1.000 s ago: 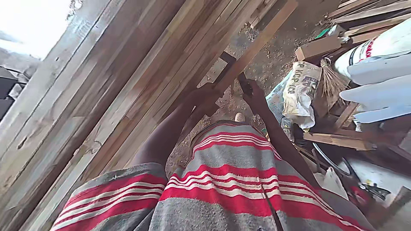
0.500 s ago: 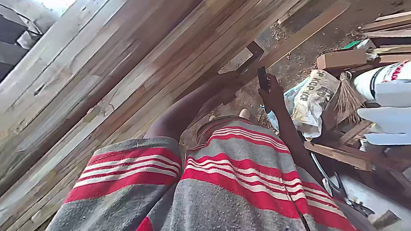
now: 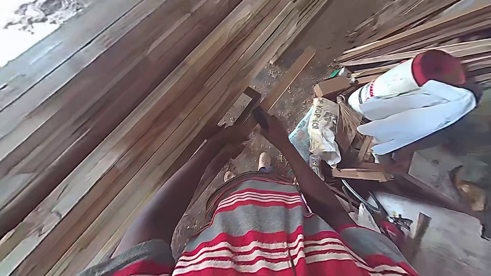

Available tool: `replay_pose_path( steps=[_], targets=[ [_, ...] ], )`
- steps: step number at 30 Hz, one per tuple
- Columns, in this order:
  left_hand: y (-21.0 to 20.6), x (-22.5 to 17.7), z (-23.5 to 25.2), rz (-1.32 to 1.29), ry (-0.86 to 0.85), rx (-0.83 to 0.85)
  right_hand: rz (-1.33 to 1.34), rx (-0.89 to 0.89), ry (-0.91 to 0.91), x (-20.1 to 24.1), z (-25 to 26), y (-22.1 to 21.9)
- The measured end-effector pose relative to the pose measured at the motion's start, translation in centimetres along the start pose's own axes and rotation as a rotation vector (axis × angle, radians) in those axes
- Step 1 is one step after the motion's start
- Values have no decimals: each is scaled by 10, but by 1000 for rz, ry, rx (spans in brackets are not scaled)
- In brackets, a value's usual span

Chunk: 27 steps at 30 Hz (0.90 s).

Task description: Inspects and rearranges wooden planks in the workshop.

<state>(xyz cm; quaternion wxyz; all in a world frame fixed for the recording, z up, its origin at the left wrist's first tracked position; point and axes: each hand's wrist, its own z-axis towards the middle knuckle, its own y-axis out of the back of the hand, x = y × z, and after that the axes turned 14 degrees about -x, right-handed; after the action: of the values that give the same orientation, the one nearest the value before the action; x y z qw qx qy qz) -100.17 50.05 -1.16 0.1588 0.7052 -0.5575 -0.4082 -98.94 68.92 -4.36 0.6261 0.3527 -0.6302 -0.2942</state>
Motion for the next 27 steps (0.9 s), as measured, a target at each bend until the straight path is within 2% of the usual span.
replay_pose_path(
  steps=[2, 4, 7, 10, 15, 19, 24, 27],
  targets=[
    [-10, 15, 8, -9, -6, -67, -73, -4, 18, 3, 6, -7],
    [-20, 27, 12, -114, 65, -138, -122, -1, 19, 6, 1, -10],
    [-45, 41, 16, -184, 102, -282, -239, 113, -49, 20, -24, -3],
    [-50, 28, 0, -243, 124, -356, -298, 208, -103, 31, -37, 20],
    [-66, 20, -5, -294, 72, -490, -99, 6, -217, 30, -6, 32],
    [-59, 16, -5, -13, -126, -507, -49, 24, -212, 39, -2, 19],
    [-62, 18, -1, -304, 28, -496, -75, 115, -118, 50, -48, 12],
    [-62, 19, 1, -480, 125, -475, -171, 207, -103, 49, -50, 18]
  ],
)
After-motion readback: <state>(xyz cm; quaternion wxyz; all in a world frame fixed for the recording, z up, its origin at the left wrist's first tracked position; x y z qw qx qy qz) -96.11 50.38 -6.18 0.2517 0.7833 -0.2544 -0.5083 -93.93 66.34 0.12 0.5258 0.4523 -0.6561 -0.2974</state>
